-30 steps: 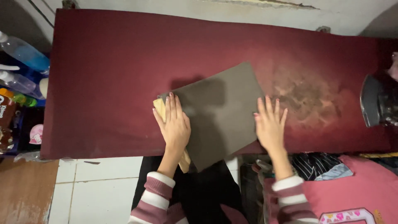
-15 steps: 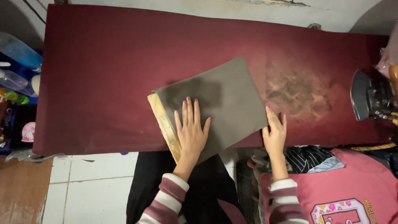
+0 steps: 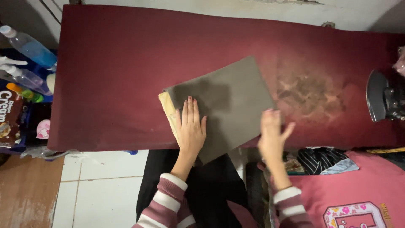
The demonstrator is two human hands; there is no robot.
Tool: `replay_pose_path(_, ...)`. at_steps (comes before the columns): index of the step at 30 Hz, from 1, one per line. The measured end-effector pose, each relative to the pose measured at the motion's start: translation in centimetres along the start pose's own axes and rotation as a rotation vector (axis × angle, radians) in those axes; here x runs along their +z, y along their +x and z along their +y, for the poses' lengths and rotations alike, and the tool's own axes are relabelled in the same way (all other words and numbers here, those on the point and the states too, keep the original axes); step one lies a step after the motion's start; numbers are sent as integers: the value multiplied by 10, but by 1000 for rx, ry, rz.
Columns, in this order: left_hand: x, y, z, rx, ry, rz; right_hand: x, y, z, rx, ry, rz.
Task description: Folding t-shirts using a plastic folding template on an ironing board.
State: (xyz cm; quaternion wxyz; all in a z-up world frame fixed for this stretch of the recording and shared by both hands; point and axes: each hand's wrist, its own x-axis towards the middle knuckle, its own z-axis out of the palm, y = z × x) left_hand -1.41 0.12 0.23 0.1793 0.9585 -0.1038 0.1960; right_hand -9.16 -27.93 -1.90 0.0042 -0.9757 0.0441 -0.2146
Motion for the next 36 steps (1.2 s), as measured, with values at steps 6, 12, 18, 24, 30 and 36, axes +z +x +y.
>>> replay_pose_path(6, 3, 5, -25, 49, -74, 6, 0, -57, -135, -479, -131, -208)
replay_pose_path(12, -14, 2, -58, 146, -317, 12, -37, -50, -166, -694, 590, -299)
replay_pose_path(18, -63, -38, -62, -374, -837, 83, -55, 53, -81, -362, 524, 0)
replay_pose_path(24, -61, -70, -53, -669, -790, -206, 11, 120, -33, -116, 104, 11)
replay_pose_path(30, -52, -66, -36, -698, -890, -337, 34, 119, -30, -164, 27, 99)
replay_pose_path(36, -48, -75, -36, -610, -1246, -193, 34, 117, -26, -126, 94, 66)
